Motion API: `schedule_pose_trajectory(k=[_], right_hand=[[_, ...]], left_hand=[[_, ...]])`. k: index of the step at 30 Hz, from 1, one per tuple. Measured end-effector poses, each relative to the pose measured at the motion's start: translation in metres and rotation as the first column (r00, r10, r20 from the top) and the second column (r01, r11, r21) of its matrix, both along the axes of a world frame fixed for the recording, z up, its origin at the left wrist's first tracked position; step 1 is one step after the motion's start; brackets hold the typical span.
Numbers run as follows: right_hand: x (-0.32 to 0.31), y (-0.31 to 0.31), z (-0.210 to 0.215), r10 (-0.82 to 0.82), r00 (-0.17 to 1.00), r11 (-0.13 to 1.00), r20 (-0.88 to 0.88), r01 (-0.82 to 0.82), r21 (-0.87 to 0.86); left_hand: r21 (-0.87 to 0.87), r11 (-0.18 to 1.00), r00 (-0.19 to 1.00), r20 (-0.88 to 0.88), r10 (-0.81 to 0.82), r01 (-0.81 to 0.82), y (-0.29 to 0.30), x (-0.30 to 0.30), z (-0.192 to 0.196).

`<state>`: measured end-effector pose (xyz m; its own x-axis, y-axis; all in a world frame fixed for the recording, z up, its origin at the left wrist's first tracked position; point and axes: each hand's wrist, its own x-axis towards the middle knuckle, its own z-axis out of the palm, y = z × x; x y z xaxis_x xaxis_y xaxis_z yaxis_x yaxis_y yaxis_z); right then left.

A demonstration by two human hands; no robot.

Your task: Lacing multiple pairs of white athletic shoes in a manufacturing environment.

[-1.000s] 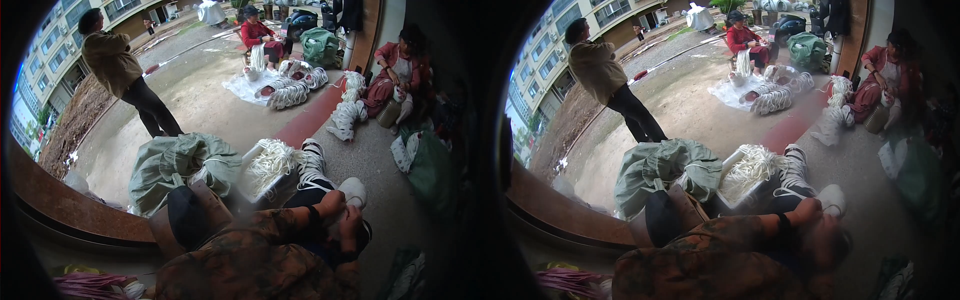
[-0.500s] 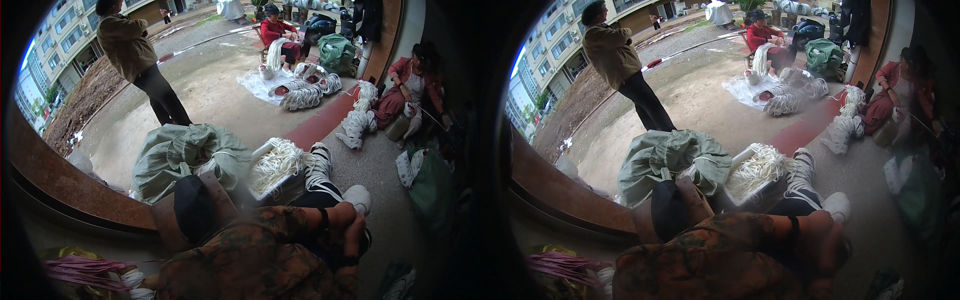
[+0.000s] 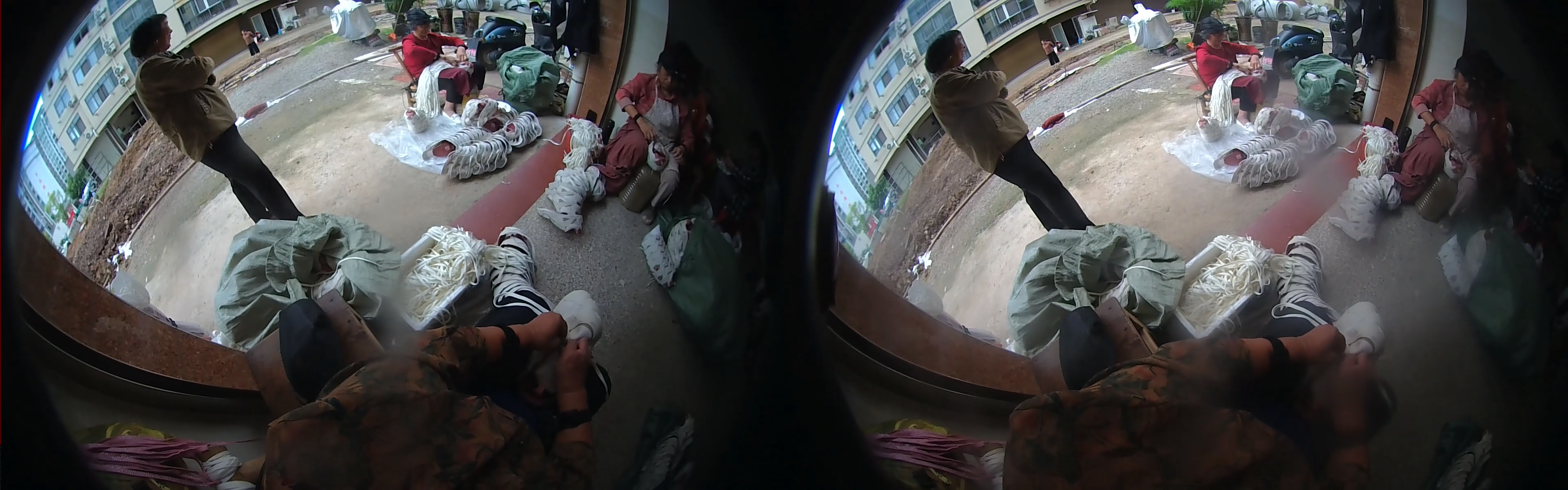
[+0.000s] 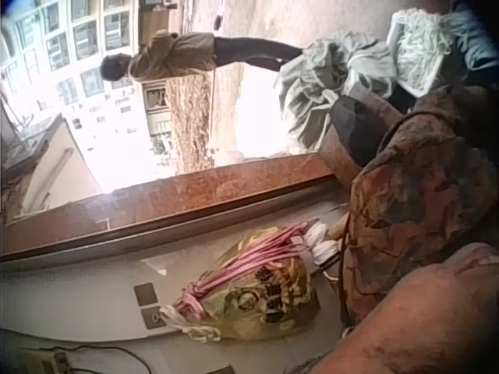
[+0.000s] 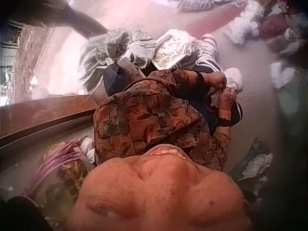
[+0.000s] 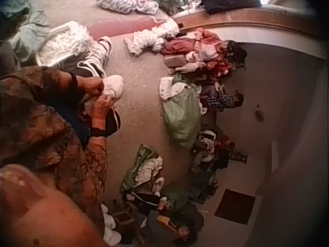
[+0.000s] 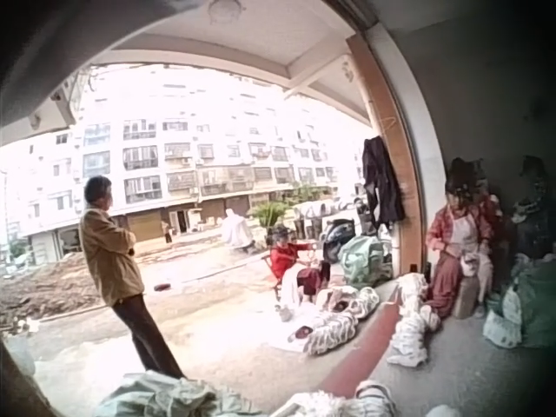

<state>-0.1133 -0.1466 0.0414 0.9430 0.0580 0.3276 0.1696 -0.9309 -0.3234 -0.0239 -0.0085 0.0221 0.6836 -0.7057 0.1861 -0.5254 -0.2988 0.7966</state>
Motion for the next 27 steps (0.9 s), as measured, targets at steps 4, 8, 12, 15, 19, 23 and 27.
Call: schedule_pose_trajectory(k=[4, 8, 12, 15, 19, 23, 27], right_hand=[[0.002, -0.004, -0.008, 0.000, 1.000, 0.998, 0.011, 0.000, -0.067], [-0.007, 0.001, 0.006, 0.125, 0.992, 0.965, 0.012, -0.119, -0.233], [-0.002, 0.006, 0.021, 0.172, 0.983, 0.938, 0.067, -0.143, -0.315], [0.006, 0.004, 0.026, 0.165, 0.981, 0.966, -0.103, -0.182, -0.185], [-0.001, 0.001, 0.054, 0.282, 0.949, 0.953, -0.141, -0.294, -0.073], [-0.042, -0.008, 0.125, 0.614, 0.739, 0.497, -0.279, -0.088, 0.863], [-0.083, -0.043, 0.184, 0.169, 0.818, -0.182, 0.550, -0.523, 0.833]], left_hand=[[-0.049, 0.990, 0.988, -0.083, 0.129, -0.134, 0.003, -0.012, 0.000], [-0.043, 0.986, 0.981, -0.117, 0.156, -0.162, 0.003, -0.009, -0.002], [-0.020, 0.994, 0.985, -0.137, 0.106, -0.110, 0.003, 0.000, -0.004], [-0.044, 0.997, 0.979, -0.196, 0.048, -0.057, 0.005, 0.001, 0.001], [-0.072, 0.993, 0.978, -0.194, 0.081, -0.097, 0.009, -0.004, 0.008], [-0.081, 0.977, 0.962, -0.208, 0.175, -0.195, 0.011, -0.006, 0.005], [-0.005, 0.987, 0.961, -0.230, 0.153, -0.159, 0.007, -0.007, 0.013]])
